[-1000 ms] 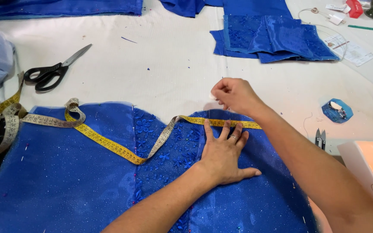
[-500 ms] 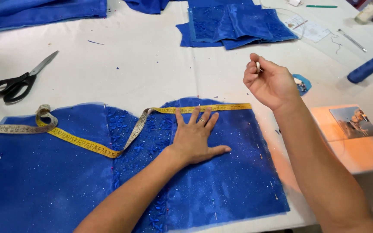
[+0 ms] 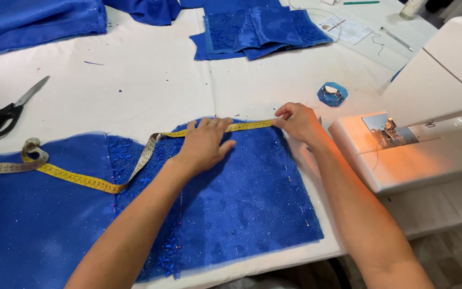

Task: Measuring and marking a piece of blue beaded fabric with a yellow measuring tape on a work table.

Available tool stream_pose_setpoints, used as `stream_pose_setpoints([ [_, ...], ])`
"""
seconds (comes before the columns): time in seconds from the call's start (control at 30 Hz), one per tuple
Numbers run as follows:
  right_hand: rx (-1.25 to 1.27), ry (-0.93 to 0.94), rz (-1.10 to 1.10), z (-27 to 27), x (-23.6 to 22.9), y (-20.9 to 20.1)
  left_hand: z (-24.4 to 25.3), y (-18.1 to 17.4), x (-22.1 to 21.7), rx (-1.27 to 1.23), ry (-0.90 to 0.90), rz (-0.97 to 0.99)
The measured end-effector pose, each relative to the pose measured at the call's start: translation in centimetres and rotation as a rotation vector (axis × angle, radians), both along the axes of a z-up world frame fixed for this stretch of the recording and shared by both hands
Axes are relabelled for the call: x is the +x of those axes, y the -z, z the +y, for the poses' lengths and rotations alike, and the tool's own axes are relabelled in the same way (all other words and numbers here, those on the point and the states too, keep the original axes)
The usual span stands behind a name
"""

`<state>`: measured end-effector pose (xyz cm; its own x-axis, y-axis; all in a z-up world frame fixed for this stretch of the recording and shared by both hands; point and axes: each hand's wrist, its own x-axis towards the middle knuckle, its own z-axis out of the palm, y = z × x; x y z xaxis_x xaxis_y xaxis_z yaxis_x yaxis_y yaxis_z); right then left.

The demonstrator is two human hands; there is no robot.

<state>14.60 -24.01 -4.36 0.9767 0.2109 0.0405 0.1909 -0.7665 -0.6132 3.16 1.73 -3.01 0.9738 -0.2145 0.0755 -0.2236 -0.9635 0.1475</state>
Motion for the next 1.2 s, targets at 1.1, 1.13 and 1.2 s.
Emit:
stream_pose_setpoints([
  [1.1, -0.117, -0.052, 0.172, -0.1, -8.7, -10.5, 3.2, -8.4, -5.9, -0.448, -0.196, 0.348],
  [1.13, -0.118, -0.052, 0.177, -0.4, -8.3, -9.8, 3.1, -8.1, -6.3, -0.449, -0.196, 0.353],
  [1.2, -0.181, -0.147, 0.249, -0.7, -7.3, -8.6, 2.8, -7.7, -7.0, -0.416, -0.212, 0.406],
])
